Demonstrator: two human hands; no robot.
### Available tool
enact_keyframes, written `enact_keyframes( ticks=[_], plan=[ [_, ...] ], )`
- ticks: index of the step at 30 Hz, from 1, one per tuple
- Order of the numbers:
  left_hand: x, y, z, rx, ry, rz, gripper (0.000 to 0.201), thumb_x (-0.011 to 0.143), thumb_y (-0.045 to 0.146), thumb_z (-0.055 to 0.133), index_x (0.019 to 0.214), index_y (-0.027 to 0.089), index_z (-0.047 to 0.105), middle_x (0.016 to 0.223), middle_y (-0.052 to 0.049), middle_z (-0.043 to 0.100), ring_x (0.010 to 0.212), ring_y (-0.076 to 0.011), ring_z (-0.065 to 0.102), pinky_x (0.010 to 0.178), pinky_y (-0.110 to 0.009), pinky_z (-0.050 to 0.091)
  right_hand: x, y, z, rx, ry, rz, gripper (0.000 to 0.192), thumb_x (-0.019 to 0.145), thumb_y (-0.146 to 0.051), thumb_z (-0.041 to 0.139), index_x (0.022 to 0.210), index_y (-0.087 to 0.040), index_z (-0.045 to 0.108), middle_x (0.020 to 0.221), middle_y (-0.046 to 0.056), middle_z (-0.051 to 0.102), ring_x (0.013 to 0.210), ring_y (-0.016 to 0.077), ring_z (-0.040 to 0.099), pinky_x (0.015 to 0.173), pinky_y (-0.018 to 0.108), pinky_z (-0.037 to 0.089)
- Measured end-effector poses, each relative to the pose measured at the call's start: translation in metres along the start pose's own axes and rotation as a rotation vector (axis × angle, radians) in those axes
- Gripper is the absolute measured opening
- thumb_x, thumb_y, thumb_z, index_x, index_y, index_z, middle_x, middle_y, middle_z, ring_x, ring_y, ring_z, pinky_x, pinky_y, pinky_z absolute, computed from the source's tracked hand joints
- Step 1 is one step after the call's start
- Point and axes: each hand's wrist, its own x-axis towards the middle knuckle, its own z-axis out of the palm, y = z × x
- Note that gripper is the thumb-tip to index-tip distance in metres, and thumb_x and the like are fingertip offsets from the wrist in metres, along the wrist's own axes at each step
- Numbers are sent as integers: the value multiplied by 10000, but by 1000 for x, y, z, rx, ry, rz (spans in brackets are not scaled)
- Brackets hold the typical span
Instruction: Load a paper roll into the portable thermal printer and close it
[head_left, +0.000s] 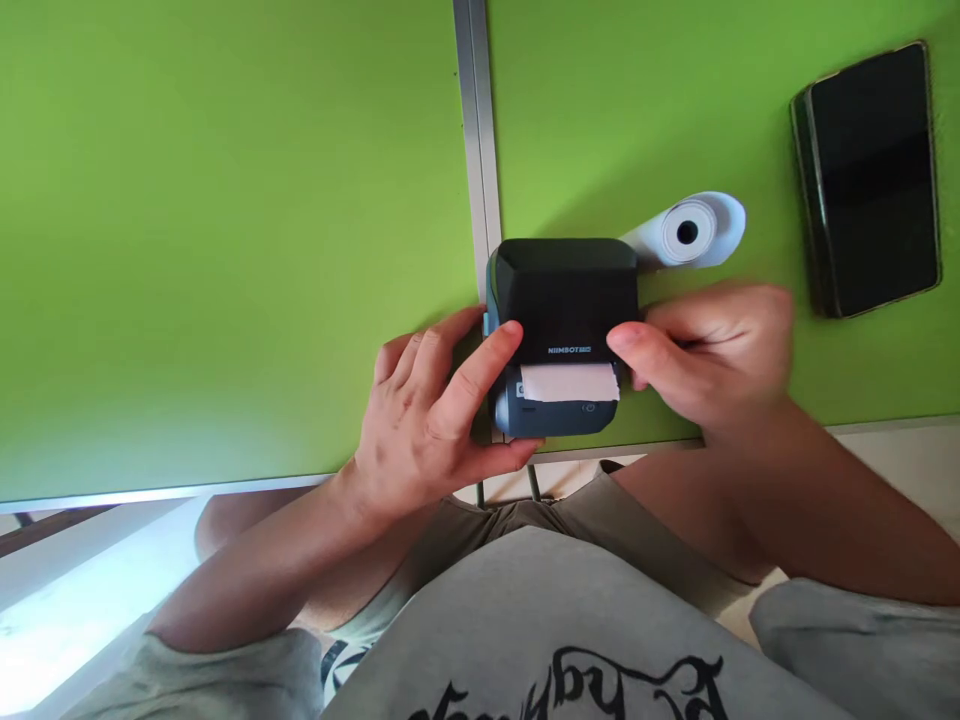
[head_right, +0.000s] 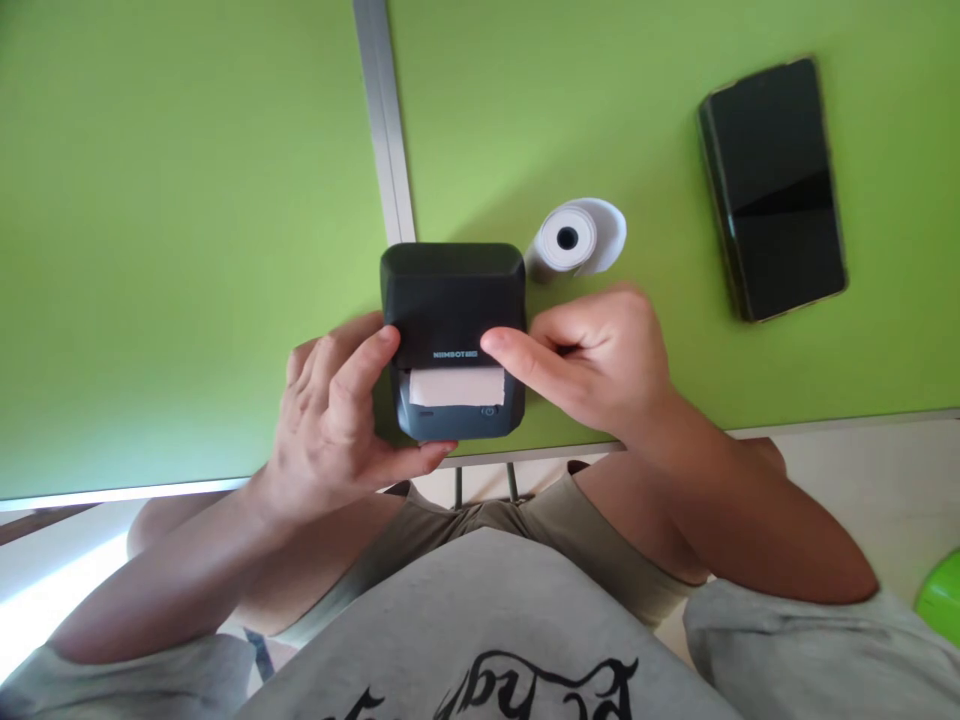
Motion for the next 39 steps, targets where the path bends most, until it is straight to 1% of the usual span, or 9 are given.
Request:
enact_keyframes(
  ticks=[4,9,11,13,15,18,23,28,39],
  plan=[
    [0,0,1,5,0,-3,911,929,708,547,1608,186,239,1359,-211,614,1175,-313,627,907,-414,452,4,-1,5,30,49,-136,553,842,-298,774,476,-127,396,391,-64,318,391,-14,250,359,157,138],
    [1,0,0,6,7,4,881,937,707,532,1595,190,257,1325,-213,625,1124,-307,638,886,-414,454,4,9,12,9,189,-232,538,789,-198,768,633,-164,254,527,-77,287,484,5,220,406,159,174],
    [1,0,-1,-6,4,-2,868,937,680,557,1600,224,233,1339,-205,615,1135,-302,636,890,-415,459,3,10,12,-5,188,-289,542,803,-179,753,650,-163,233,542,-78,270,492,8,209,414,166,175],
    [1,0,-2,-12,-4,-2,815,942,643,576,1582,264,243,1368,-204,591,1157,-300,630,890,-418,461,3,8,10,-30,140,-311,536,823,-156,734,633,-152,233,529,-77,242,484,6,188,414,179,151],
    [1,0,-3,-7,-14,11,745,944,623,588,1535,271,302,1375,-210,577,1156,-304,628,883,-420,460,3,3,8,-61,86,-283,543,853,-157,714,601,-143,233,490,-77,225,459,1,182,412,201,128],
    [1,0,-2,3,-13,25,697,941,631,584,1483,251,367,1360,-219,578,1138,-312,630,874,-421,453,1,-3,5,-67,32,-229,564,884,-183,701,566,-141,238,418,-82,285,398,-9,265,399,207,150],
    [2,-2,0,15,7,26,695,943,651,554,1479,251,366,1341,-214,583,1127,-317,635,870,-417,448,-1,-4,5,9,-38,-104,575,917,-213,671,567,-143,221,384,-86,336,361,-10,381,370,166,203],
    [2,-1,0,28,6,38,705,941,662,549,1477,242,369,1329,-217,592,1122,-321,639,872,-420,455,-1,-4,5,80,-65,-65,580,925,-236,660,566,-150,213,391,-82,320,362,9,466,358,171,211],
    [5,2,0,4,18,8,678,898,618,599,1422,224,425,1319,-220,604,1158,-335,651,873,-429,476,1,-3,4,39,-58,-114,566,922,-217,642,559,-148,213,377,-74,305,376,4,333,398,211,191]
  ],
)
